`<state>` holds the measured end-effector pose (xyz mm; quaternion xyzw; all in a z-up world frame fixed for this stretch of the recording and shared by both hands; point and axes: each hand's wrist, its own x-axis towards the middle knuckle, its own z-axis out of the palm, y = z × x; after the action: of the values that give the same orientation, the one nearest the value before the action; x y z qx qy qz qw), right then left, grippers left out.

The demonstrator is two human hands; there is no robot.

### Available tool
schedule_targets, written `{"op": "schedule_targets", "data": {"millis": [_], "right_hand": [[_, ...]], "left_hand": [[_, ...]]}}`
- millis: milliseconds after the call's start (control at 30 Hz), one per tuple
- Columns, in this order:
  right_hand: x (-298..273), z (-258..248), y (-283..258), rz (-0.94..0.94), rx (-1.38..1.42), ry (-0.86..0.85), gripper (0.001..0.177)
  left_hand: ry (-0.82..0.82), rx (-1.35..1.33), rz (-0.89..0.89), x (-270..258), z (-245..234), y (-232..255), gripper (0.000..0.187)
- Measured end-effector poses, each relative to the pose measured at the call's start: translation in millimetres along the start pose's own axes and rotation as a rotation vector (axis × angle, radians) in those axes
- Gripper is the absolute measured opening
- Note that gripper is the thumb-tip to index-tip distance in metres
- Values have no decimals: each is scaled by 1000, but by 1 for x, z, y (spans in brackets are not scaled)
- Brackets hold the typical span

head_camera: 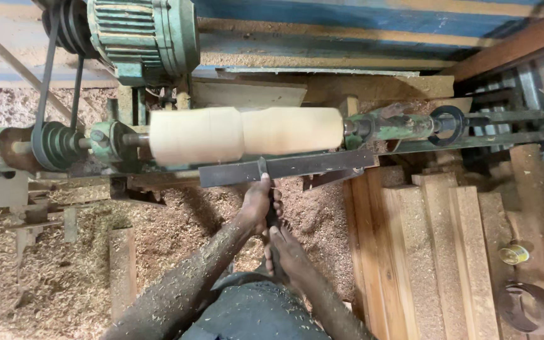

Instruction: The person uses a chisel to shape a piece of wood spinning on a lathe, periodically stopping to check the profile and then sharpening the chisel on a grinding wheel.

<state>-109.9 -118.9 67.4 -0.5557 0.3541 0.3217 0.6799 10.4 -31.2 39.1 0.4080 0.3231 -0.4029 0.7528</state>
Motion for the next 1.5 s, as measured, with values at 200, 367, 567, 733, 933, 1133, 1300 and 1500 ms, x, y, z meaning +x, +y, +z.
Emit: {"op": "schedule_targets", "data": {"millis": [200,367,567,733,933,1133,1300,1500], "right_hand": [[1,18,19,-83,-84,256,39],[7,7,14,-31,-206,287,46],[16,1,15,-49,-308,314,48],[15,-2,13,-47,-299,264,45],[15,-4,12,-99,-364,245,48],[16,-12,1,-120,-434,223,53],[17,-20,-1,-166,-538,216,55],[20,-23,-3,-83,-536,177,51]], "left_hand": [[-101,26,-52,8,10,-6,34],[-92,-1,-26,12,13,-4,40],[-85,-30,39,13,13,-4,44],[-27,-6,44,12,11,-3,47],[-30,-63,46,17,6,-5,47],[-39,-89,89,15,6,-6,50],[-25,-135,84,25,4,-10,51],[-54,-158,114,25,0,-11,54]]}}
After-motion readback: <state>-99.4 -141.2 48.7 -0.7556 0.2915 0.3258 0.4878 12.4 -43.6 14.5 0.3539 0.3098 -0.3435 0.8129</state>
